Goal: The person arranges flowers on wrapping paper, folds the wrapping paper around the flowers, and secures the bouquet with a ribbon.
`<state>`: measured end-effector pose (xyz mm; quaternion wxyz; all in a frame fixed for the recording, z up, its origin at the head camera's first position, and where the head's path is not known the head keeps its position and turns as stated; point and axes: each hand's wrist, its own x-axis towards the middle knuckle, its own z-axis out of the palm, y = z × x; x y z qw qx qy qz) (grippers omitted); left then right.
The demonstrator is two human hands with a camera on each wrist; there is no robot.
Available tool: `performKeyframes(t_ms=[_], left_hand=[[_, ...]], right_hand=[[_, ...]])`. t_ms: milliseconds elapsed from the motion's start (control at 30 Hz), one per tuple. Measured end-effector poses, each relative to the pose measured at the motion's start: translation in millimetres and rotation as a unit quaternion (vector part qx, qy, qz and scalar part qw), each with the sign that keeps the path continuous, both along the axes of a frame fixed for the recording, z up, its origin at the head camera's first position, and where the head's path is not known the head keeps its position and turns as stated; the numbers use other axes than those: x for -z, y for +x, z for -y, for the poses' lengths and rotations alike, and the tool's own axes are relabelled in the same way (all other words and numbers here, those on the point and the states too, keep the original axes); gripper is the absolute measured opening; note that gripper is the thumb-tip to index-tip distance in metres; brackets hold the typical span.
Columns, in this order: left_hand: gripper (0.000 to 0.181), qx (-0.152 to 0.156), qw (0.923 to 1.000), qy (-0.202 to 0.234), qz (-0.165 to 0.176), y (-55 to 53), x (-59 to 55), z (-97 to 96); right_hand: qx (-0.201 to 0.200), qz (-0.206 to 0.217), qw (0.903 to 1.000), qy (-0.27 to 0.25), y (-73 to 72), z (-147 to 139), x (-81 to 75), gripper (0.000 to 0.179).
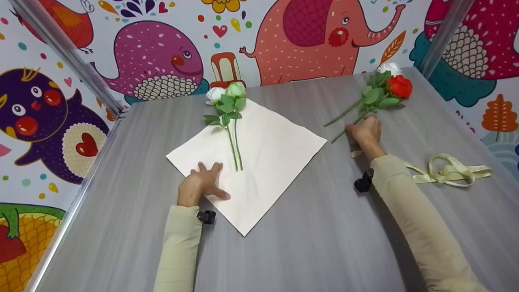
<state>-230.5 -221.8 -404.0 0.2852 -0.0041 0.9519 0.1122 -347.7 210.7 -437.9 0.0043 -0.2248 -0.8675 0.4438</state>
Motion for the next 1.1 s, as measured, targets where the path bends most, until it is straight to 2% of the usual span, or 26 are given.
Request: performKeyframes(t_ms=[267,633,700,767,867,933,1100], left_hand=[[0.105,0.004,1.0000,-0.005,-0.005,0.0,-0.1,-0.2],[0.106,-0.001,1.0000,0.004,-0.001,0.4,-0.3,0.3],[0.106,-0.002,1.0000,0.009,-0.001,0.7,0.0,0.3],[0.106,-0.002,0.9999,0.010,-0.001,0.9,0.1,0.1],[0.105,-0.001,1.0000,0.008,-0.001,0.6,0.3,0.2],[0.105,0.000,1.0000,0.005,-0.001,0.1,0.3,0.1],[0.103,-0.003,1.0000,0.005,-0.001,-0.5,0.5,0.4]], right_hand=[[-0.018,-0.008,0.9979,0.062,-0.5,1,-0.6,0.057],[-0.050,0.033,0.9960,0.067,-1.8,-3,-14.6,0.042],[-0.042,0.038,0.9976,0.039,-2.2,-6,-15.8,0.032],[-0.028,0.041,0.9987,-0.011,-2.2,-9,-16.5,0.019],[0.000,0.049,0.9937,-0.101,-1.6,-13,-18.1,0.002],[0.015,0.060,0.9879,-0.142,-1.4,-15,-19.5,0.005],[0.049,0.087,0.9730,-0.208,-5.0,-19,-21.3,0.008]])
